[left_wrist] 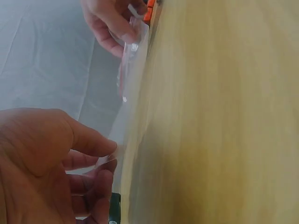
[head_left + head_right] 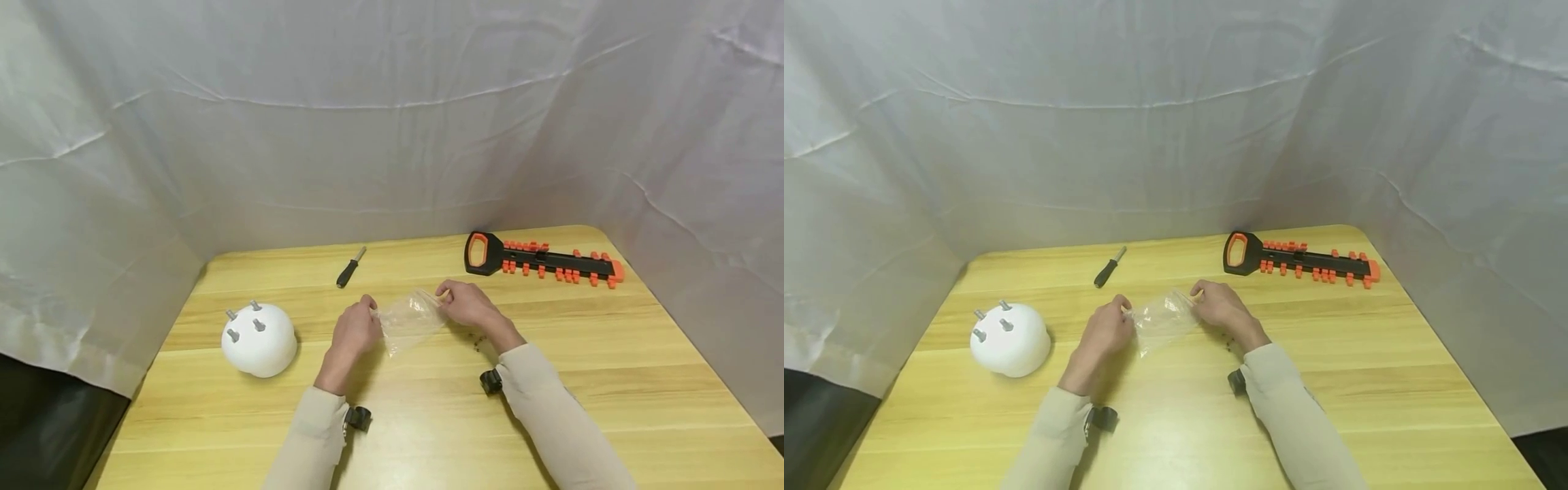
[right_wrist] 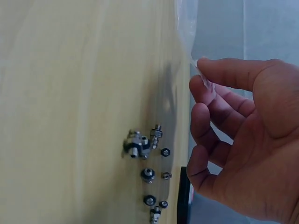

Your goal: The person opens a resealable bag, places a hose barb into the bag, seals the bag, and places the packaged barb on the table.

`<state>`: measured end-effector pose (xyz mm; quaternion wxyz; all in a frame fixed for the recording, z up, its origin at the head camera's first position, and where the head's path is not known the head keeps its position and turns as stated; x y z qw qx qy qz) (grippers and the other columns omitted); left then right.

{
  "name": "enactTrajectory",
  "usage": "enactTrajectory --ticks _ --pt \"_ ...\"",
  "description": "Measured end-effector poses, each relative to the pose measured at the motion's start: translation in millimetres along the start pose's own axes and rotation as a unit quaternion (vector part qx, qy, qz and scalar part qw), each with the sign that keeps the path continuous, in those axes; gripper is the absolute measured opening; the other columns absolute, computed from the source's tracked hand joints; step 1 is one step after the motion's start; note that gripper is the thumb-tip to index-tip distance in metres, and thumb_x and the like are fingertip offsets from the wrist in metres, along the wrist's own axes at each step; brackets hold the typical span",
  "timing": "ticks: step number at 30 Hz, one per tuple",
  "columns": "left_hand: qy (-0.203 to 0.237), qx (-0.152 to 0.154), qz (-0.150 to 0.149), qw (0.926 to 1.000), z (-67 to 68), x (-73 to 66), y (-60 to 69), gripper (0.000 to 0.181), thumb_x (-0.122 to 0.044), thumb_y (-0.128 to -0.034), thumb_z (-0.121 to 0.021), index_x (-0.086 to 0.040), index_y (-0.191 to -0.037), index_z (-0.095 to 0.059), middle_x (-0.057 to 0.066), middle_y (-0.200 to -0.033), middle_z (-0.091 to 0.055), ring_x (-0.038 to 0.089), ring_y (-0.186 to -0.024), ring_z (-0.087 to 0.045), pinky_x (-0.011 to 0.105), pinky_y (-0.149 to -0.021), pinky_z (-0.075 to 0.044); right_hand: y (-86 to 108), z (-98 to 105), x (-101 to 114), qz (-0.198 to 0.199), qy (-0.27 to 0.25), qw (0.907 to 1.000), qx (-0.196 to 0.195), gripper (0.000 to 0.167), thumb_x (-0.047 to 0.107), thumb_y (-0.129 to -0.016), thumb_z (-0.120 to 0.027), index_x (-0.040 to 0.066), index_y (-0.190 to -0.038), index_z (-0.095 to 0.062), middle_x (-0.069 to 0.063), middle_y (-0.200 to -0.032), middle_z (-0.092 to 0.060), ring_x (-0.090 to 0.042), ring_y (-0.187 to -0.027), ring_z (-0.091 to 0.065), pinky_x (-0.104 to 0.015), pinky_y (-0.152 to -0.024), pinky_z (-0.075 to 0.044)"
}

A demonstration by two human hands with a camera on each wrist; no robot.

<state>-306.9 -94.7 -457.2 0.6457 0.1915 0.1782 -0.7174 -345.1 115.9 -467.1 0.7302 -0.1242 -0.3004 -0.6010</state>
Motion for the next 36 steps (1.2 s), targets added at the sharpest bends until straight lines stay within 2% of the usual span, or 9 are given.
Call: enactTrajectory --ticks 4,9,15,22,28,32,34,36 --pt "0.007 -0.015 -0.006 0.9998 3.8 0.3 -4.6 0.028 -0.003 -0.0900 -0.052 -0.004 -0.117 -0.058 0.006 -0.075 -0.056 0.014 -0.052 -0.043 0.025 -0.047 -0.035 5.1 -0.3 0.4 -0.004 -0.013 0.9999 0.006 0.029 0.022 -0.090 -0.063 0.018 -0.119 -0.060 0.000 -0.095 -0.062 -0.015 -0.074 -0.057 -0.029 -0.068 -0.045" --pt "0.008 -0.017 -0.010 0.9998 4.4 0.7 -9.5 0.025 -0.004 -0.0916 -0.053 -0.005 -0.115 -0.059 0.010 -0.086 -0.061 0.015 -0.059 -0.048 0.025 -0.051 -0.038 14.8 -1.4 5.4 -0.004 -0.017 0.9997 0.017 0.031 0.021 -0.092 -0.061 0.016 -0.122 -0.057 -0.001 -0.093 -0.063 -0.014 -0.062 -0.058 -0.029 -0.062 -0.046" --pt "0.014 -0.016 -0.025 0.9995 3.2 -1.4 -13.5 0.026 0.000 -0.0914 -0.049 -0.004 -0.114 -0.061 0.012 -0.086 -0.060 0.015 -0.054 -0.044 0.025 -0.048 -0.036 29.7 -5.9 13.8 -0.010 -0.011 0.9995 0.029 0.033 0.020 -0.092 -0.063 0.013 -0.122 -0.053 -0.002 -0.090 -0.062 -0.015 -0.060 -0.057 -0.029 -0.054 -0.045" --pt "0.018 -0.007 -0.032 0.9993 0.5 -5.1 -16.0 0.026 0.001 -0.0919 -0.047 -0.004 -0.113 -0.062 0.012 -0.088 -0.063 0.015 -0.057 -0.046 0.024 -0.049 -0.037 44.4 -13.6 18.6 -0.010 0.011 0.9994 0.031 0.040 0.018 -0.090 -0.063 0.013 -0.127 -0.048 -0.001 -0.075 -0.060 -0.015 -0.053 -0.048 -0.028 -0.048 -0.037" --pt "0.022 0.002 -0.021 0.9995 -3.4 -4.3 -19.1 0.026 0.001 -0.0913 -0.049 -0.004 -0.113 -0.063 0.012 -0.089 -0.062 0.013 -0.053 -0.043 0.023 -0.047 -0.036 52.9 -19.7 19.3 -0.003 0.045 0.9985 0.031 0.043 0.017 -0.088 -0.064 0.013 -0.128 -0.049 0.000 -0.070 -0.057 -0.014 -0.052 -0.044 -0.028 -0.049 -0.034" --pt "0.020 0.013 -0.011 0.9997 -8.4 -3.4 -21.2 0.030 0.003 -0.0879 -0.051 -0.004 -0.115 -0.062 0.014 -0.090 -0.064 0.016 -0.055 -0.046 0.025 -0.049 -0.039 55.5 -21.5 18.7 0.001 0.051 0.9983 0.028 0.045 0.016 -0.087 -0.066 0.012 -0.128 -0.050 -0.001 -0.069 -0.056 -0.014 -0.053 -0.044 -0.028 -0.049 -0.033" --pt "0.013 0.015 -0.005 0.9998 -10.5 -3.3 -21.5 0.035 0.003 -0.0858 -0.053 -0.004 -0.119 -0.061 0.016 -0.096 -0.063 0.019 -0.063 -0.052 0.027 -0.056 -0.045 56.5 -21.0 18.6 0.002 0.050 0.9985 0.024 0.048 0.015 -0.086 -0.067 0.011 -0.130 -0.049 -0.001 -0.069 -0.056 -0.014 -0.053 -0.043 -0.028 -0.049 -0.033" --pt "0.010 0.014 0.003 0.9998 -11.3 -4.4 -20.6 0.042 0.004 -0.0830 -0.056 -0.005 -0.124 -0.058 0.020 -0.107 -0.061 0.024 -0.078 -0.057 0.031 -0.067 -0.051 57.5 -20.7 18.1 0.001 0.046 0.9987 0.021 0.054 0.015 -0.085 -0.068 0.010 -0.135 -0.046 -0.001 -0.068 -0.055 -0.014 -0.052 -0.042 -0.028 -0.048 -0.032"
Point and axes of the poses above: each hand's wrist, its own y-axis away from the middle knuckle, its own z-axis out of the back of the hand, x = y × z, the point moved 9 cm from there along -y, towards the middle knuckle
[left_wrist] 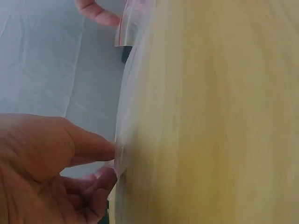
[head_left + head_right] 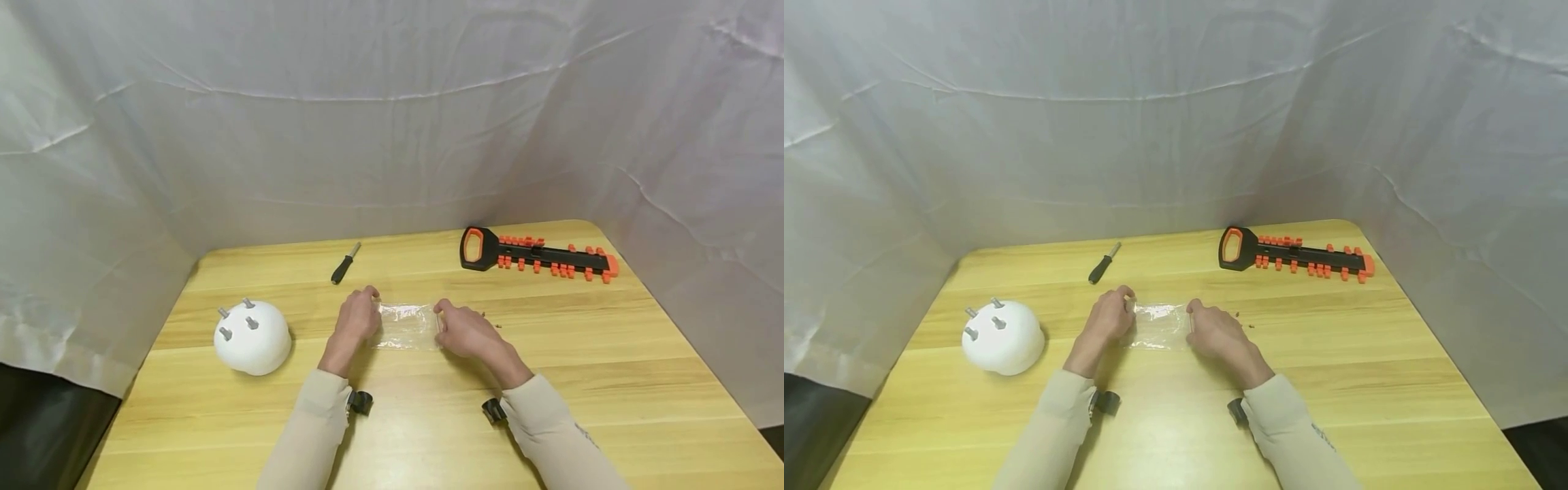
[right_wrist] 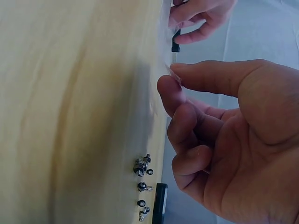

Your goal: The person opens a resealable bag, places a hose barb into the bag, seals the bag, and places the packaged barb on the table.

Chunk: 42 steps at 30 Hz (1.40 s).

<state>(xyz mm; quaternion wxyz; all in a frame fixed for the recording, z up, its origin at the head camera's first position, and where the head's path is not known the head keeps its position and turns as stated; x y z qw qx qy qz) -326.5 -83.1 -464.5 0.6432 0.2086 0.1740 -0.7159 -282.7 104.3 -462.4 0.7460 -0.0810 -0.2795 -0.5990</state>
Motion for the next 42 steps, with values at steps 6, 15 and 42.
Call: enactTrajectory --ticks 6,15,42 --pt "0.023 -0.002 -0.016 0.9996 0.0 -18.3 8.2 0.041 0.001 -0.0822 -0.059 -0.005 -0.123 -0.060 0.020 -0.118 -0.056 0.030 -0.100 -0.058 0.040 -0.085 -0.052 0.6 -1.6 -2.5 -0.009 -0.021 0.9997 0.005 0.079 0.016 -0.083 -0.071 0.006 -0.150 -0.030 0.000 -0.069 -0.058 -0.014 -0.052 -0.048 -0.028 -0.048 -0.037" --pt "0.075 0.079 -0.058 0.9924 -29.0 -50.2 16.4 0.021 -0.013 -0.0959 -0.055 -0.005 -0.112 -0.064 0.007 -0.096 -0.066 0.016 -0.080 -0.060 0.029 -0.071 -0.051 -1.4 1.1 -5.9 -0.015 -0.003 0.9999 0.003 0.065 0.022 -0.088 -0.066 0.002 -0.144 -0.042 -0.001 -0.083 -0.064 -0.015 -0.071 -0.057 -0.034 -0.071 -0.049" --pt "0.209 0.117 0.016 0.9707 -51.4 -42.3 17.8 0.029 -0.034 -0.0978 -0.054 -0.013 -0.095 -0.074 0.001 -0.084 -0.070 0.011 -0.062 -0.054 0.024 -0.053 -0.045 -11.4 -0.2 -8.8 0.000 -0.082 0.9953 -0.052 0.015 0.025 -0.092 -0.065 0.025 -0.106 -0.071 0.006 -0.101 -0.073 -0.017 -0.098 -0.066 -0.049 -0.093 -0.046"
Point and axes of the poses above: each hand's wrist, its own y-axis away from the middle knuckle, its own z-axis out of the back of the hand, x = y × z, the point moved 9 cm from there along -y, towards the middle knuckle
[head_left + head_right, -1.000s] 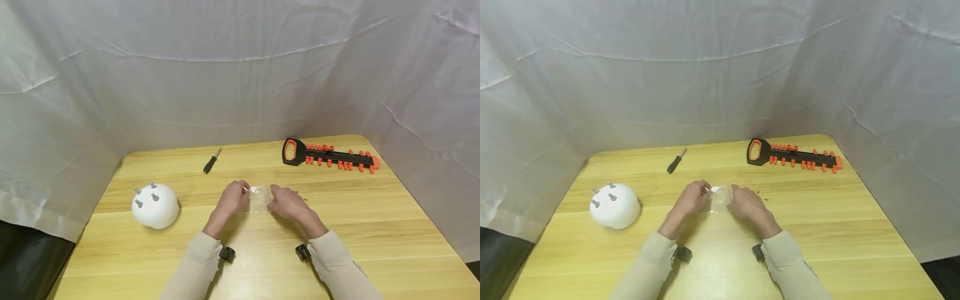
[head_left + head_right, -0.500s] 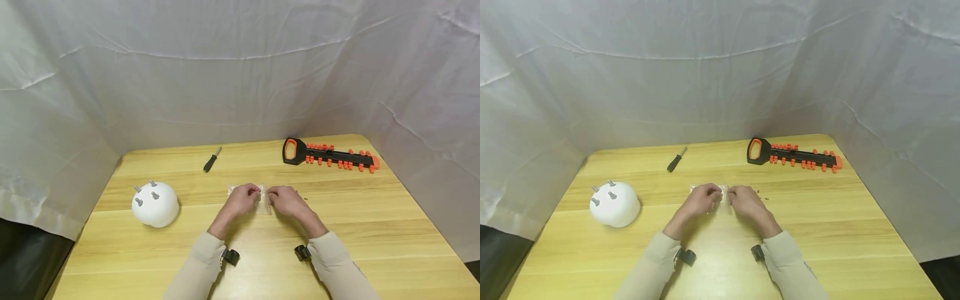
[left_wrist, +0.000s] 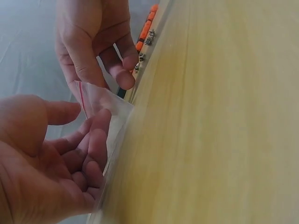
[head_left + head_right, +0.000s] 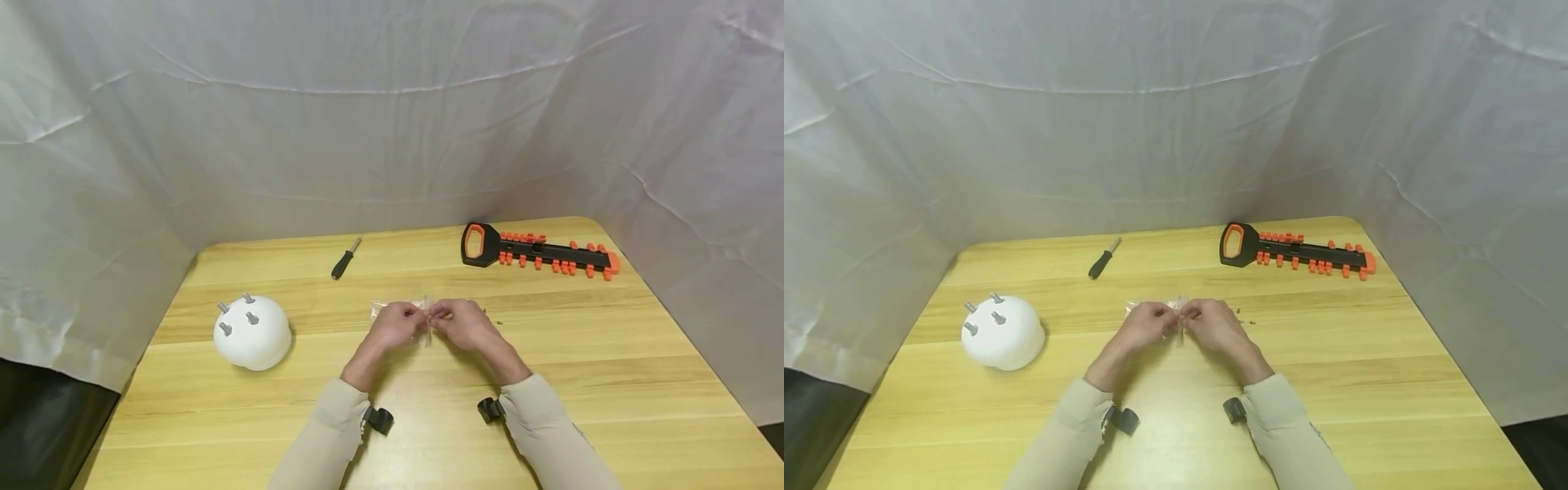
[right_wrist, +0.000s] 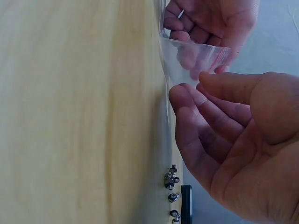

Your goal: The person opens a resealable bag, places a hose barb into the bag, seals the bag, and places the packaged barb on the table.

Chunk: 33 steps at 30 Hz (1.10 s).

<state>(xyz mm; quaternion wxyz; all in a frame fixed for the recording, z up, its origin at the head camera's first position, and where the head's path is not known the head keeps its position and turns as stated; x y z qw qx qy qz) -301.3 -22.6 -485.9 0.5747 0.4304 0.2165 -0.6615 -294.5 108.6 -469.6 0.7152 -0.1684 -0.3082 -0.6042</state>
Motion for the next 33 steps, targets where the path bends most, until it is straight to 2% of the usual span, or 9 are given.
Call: enactTrajectory --ticks 9,15,21,24,29,33 --pt "0.009 -0.006 0.013 0.9999 1.8 1.2 -0.3 0.029 -0.033 -0.0962 -0.055 -0.012 -0.089 -0.074 0.002 -0.083 -0.071 0.012 -0.062 -0.055 0.024 -0.053 -0.044 -0.9 2.6 2.5 0.016 0.000 0.9999 0.003 0.012 0.027 -0.091 -0.066 0.030 -0.102 -0.072 0.007 -0.104 -0.072 -0.017 -0.097 -0.067 -0.041 -0.083 -0.050" --pt "0.000 -0.004 0.006 1.0000 2.2 -0.4 0.8 0.026 -0.025 -0.0964 -0.053 -0.011 -0.087 -0.073 0.004 -0.079 -0.067 0.012 -0.057 -0.052 0.023 -0.050 -0.042 -2.7 1.9 1.1 0.016 -0.017 0.9997 0.009 0.010 0.029 -0.092 -0.065 0.028 -0.100 -0.072 0.007 -0.101 -0.073 -0.013 -0.092 -0.066 -0.035 -0.080 -0.050" --pt "0.000 -0.002 -0.011 0.9999 0.9 -2.8 0.8 0.025 -0.025 -0.0988 -0.052 -0.014 -0.086 -0.071 0.001 -0.077 -0.066 0.010 -0.058 -0.049 0.022 -0.051 -0.040 -6.1 2.9 -2.1 -0.006 -0.041 0.9990 0.019 0.020 0.035 -0.095 -0.060 0.022 -0.106 -0.071 0.007 -0.086 -0.072 -0.011 -0.079 -0.061 -0.033 -0.077 -0.046" --pt "-0.001 0.000 -0.019 0.9998 -0.4 -3.5 0.9 0.024 -0.026 -0.0987 -0.053 -0.013 -0.088 -0.071 0.001 -0.078 -0.067 0.010 -0.059 -0.049 0.022 -0.051 -0.039 -7.8 1.2 -3.7 -0.015 -0.044 0.9986 0.026 0.024 0.038 -0.096 -0.058 0.022 -0.108 -0.071 0.008 -0.085 -0.073 -0.010 -0.077 -0.062 -0.034 -0.079 -0.046" --pt "-0.011 -0.005 -0.023 0.9997 -1.4 -4.3 1.4 0.018 -0.024 -0.0952 -0.059 -0.011 -0.091 -0.070 0.001 -0.081 -0.066 0.011 -0.068 -0.052 0.022 -0.059 -0.042 -10.8 -1.5 -6.9 -0.025 -0.051 0.9980 0.028 0.024 0.040 -0.096 -0.057 0.024 -0.104 -0.073 0.006 -0.093 -0.072 -0.013 -0.083 -0.060 -0.031 -0.077 -0.044" --pt "-0.008 -0.002 -0.023 0.9997 -3.0 -4.6 2.0 0.014 -0.023 -0.0926 -0.063 -0.010 -0.091 -0.069 0.001 -0.082 -0.066 0.012 -0.073 -0.055 0.024 -0.065 -0.044 -11.8 -1.6 -8.7 -0.025 -0.051 0.9980 0.028 0.022 0.036 -0.096 -0.057 0.022 -0.100 -0.074 0.004 -0.096 -0.071 -0.014 -0.085 -0.057 -0.029 -0.076 -0.042"
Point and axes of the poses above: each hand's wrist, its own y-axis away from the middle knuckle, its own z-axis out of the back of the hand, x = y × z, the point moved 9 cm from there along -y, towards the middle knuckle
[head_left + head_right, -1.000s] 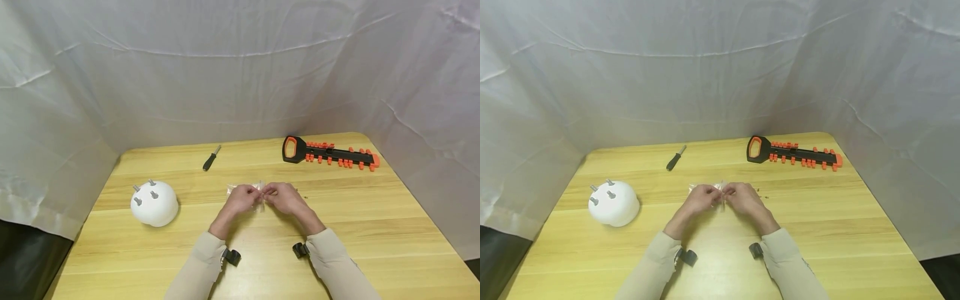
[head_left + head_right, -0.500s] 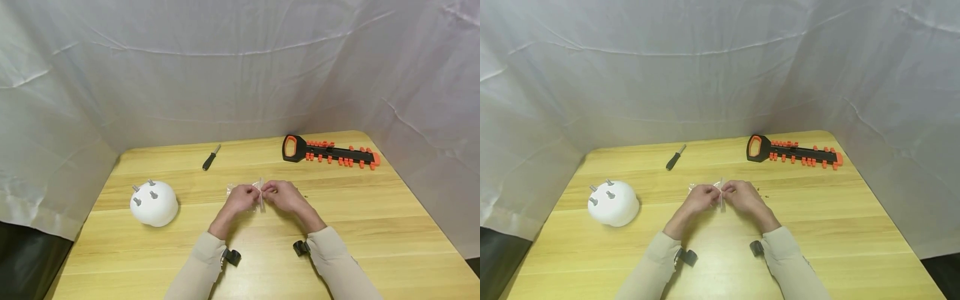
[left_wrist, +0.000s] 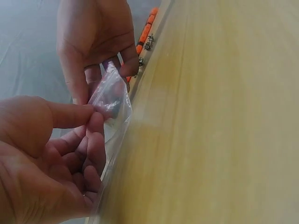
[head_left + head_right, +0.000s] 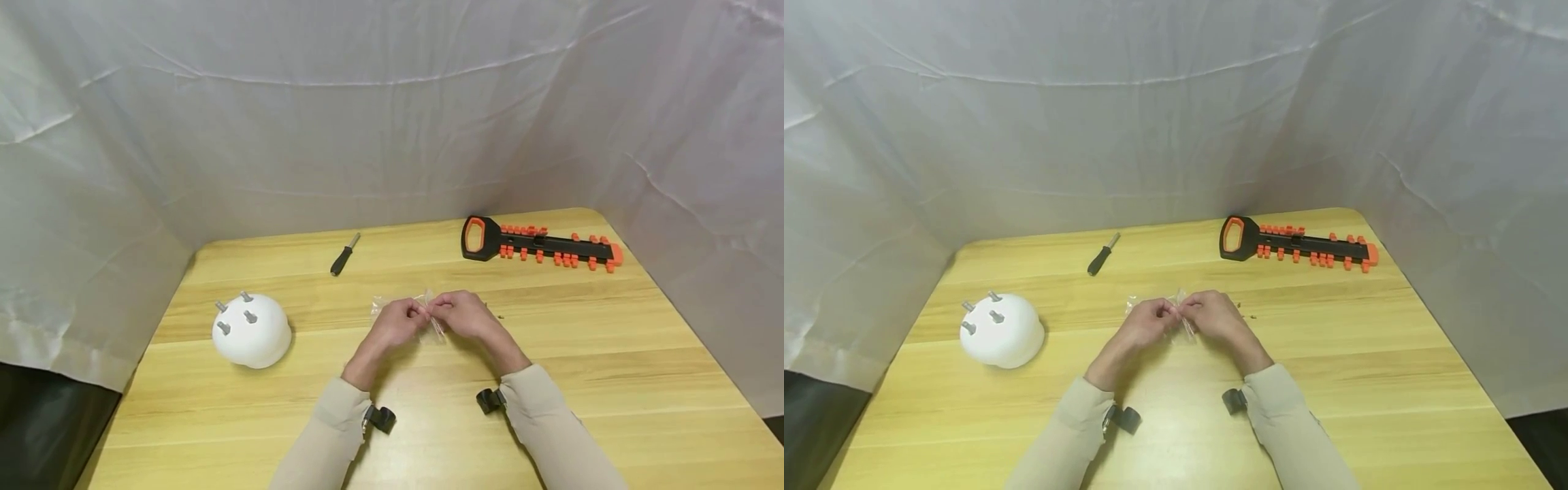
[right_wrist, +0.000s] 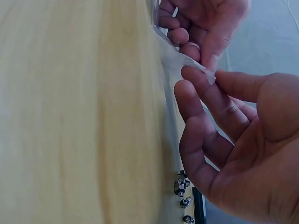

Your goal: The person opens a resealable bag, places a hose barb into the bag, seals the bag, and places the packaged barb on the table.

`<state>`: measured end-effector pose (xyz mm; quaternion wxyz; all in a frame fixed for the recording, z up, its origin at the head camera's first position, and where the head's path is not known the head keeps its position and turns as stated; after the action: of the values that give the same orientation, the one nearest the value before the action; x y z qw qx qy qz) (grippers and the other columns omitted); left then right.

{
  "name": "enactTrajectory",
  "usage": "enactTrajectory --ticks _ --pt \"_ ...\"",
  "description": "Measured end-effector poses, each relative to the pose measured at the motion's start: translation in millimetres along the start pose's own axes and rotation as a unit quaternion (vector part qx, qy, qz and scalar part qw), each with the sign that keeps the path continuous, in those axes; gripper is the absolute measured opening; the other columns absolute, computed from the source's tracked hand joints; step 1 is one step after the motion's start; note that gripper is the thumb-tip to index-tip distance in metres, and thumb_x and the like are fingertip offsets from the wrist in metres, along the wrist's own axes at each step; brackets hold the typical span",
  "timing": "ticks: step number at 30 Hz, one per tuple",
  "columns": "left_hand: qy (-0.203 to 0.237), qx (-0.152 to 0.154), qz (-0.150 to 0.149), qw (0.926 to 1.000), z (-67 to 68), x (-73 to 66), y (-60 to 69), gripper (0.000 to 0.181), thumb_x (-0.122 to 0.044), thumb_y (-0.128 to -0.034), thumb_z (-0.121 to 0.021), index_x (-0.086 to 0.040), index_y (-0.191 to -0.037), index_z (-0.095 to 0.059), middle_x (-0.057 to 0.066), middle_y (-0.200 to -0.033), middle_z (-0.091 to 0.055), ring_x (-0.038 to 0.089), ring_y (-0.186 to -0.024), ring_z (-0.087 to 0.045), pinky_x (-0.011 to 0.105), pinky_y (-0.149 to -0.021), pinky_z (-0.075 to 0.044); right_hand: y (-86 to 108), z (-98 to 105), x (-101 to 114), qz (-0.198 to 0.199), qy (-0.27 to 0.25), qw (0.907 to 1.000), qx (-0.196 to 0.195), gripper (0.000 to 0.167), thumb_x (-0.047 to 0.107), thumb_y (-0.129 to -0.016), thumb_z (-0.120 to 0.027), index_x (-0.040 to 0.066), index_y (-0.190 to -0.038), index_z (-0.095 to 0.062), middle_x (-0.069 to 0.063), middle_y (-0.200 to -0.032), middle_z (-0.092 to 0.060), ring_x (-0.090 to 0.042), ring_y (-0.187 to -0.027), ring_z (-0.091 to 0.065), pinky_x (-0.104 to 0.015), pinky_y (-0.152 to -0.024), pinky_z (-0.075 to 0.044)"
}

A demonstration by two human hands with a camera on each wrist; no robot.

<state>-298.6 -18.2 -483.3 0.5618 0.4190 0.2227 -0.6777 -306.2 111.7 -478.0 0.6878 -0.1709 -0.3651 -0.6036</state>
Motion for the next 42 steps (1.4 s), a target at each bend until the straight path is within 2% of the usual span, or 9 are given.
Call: enactTrajectory --ticks 6,10,15,21,26,30,32,37,42 --pt "0.012 0.006 0.012 0.9998 -0.2 2.1 -0.4 0.022 -0.028 -0.0961 -0.057 -0.011 -0.092 -0.069 0.002 -0.091 -0.070 0.015 -0.082 -0.056 0.026 -0.068 -0.044 1.0 -2.1 0.8 0.005 -0.031 0.9994 0.016 0.022 0.025 -0.098 -0.052 0.016 -0.098 -0.072 0.000 -0.081 -0.069 -0.015 -0.074 -0.056 -0.028 -0.068 -0.042" --pt "0.028 0.013 0.032 0.9990 -0.2 6.3 -1.7 0.032 -0.039 -0.0968 -0.054 -0.012 -0.093 -0.070 0.003 -0.094 -0.070 0.015 -0.078 -0.055 0.025 -0.062 -0.042 1.7 -2.9 1.8 0.007 -0.045 0.9987 0.022 0.022 0.025 -0.099 -0.052 0.016 -0.099 -0.073 0.000 -0.076 -0.067 -0.014 -0.070 -0.055 -0.027 -0.065 -0.041" --pt "0.019 0.012 0.037 0.9991 0.4 5.2 -2.7 0.031 -0.037 -0.0972 -0.054 -0.011 -0.094 -0.070 0.004 -0.090 -0.067 0.015 -0.072 -0.053 0.024 -0.058 -0.041 1.4 -2.1 1.1 0.005 -0.054 0.9983 0.022 0.020 0.028 -0.097 -0.056 0.018 -0.094 -0.073 -0.003 -0.075 -0.067 -0.016 -0.066 -0.052 -0.029 -0.063 -0.040" --pt "0.009 0.007 0.031 0.9995 1.2 2.6 -1.8 0.025 -0.029 -0.0970 -0.054 -0.010 -0.100 -0.070 0.004 -0.088 -0.066 0.013 -0.069 -0.052 0.024 -0.057 -0.041 1.8 -2.5 4.1 0.017 -0.028 0.9992 0.022 0.021 0.029 -0.097 -0.057 0.017 -0.088 -0.071 -0.002 -0.076 -0.066 -0.015 -0.068 -0.052 -0.029 -0.064 -0.041" --pt "0.001 0.001 0.020 0.9998 2.3 0.3 -1.8 0.023 -0.026 -0.0968 -0.053 -0.012 -0.092 -0.071 0.003 -0.088 -0.067 0.013 -0.069 -0.052 0.023 -0.058 -0.040 1.6 -3.8 6.4 0.026 -0.003 0.9994 0.022 0.022 0.027 -0.098 -0.054 0.016 -0.087 -0.069 -0.001 -0.074 -0.063 -0.015 -0.066 -0.051 -0.028 -0.062 -0.040" --pt "-0.009 0.007 0.012 0.9999 2.1 -0.6 -2.0 0.026 -0.026 -0.0980 -0.049 -0.013 -0.086 -0.068 0.001 -0.084 -0.065 0.013 -0.069 -0.050 0.024 -0.058 -0.039 1.8 -4.8 5.4 0.017 0.010 0.9994 0.028 0.021 0.027 -0.099 -0.053 0.016 -0.090 -0.068 0.000 -0.078 -0.063 -0.015 -0.069 -0.052 -0.028 -0.062 -0.041" --pt "-0.011 0.004 0.011 0.9999 3.7 0.6 -2.0 0.026 -0.025 -0.0976 -0.047 -0.013 -0.084 -0.066 0.001 -0.079 -0.062 0.013 -0.067 -0.049 0.024 -0.057 -0.038 2.2 -1.1 3.5 0.008 0.024 0.9996 0.015 0.019 0.025 -0.098 -0.052 0.017 -0.092 -0.069 0.000 -0.081 -0.064 -0.016 -0.072 -0.053 -0.028 -0.065 -0.041" --pt "-0.008 -0.015 0.028 0.9995 10.2 5.2 -2.8 0.026 -0.022 -0.0941 -0.043 -0.013 -0.080 -0.063 0.001 -0.077 -0.060 0.014 -0.065 -0.049 0.025 -0.057 -0.038 4.1 13.2 -1.0 -0.012 0.045 0.9985 -0.029 0.018 0.020 -0.092 -0.052 0.017 -0.090 -0.070 0.001 -0.084 -0.065 -0.016 -0.075 -0.054 -0.027 -0.064 -0.041" --pt "-0.016 -0.003 0.038 0.9991 7.1 5.1 -2.3 0.031 -0.032 -0.0965 -0.044 -0.014 -0.084 -0.067 0.001 -0.082 -0.064 0.015 -0.069 -0.053 0.026 -0.059 -0.041 3.4 12.6 -1.4 -0.017 0.031 0.9990 -0.027 0.018 0.023 -0.089 -0.053 0.019 -0.085 -0.070 0.001 -0.080 -0.065 -0.015 -0.065 -0.051 -0.026 -0.055 -0.039"
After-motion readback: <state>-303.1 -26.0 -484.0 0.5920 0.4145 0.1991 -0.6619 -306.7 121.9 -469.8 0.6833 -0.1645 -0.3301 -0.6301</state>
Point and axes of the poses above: each hand's wrist, its own y-axis away from the middle knuckle, its own z-axis out of the back of the hand, x = y × z, the point moved 9 cm from there along -y, towards the middle knuckle
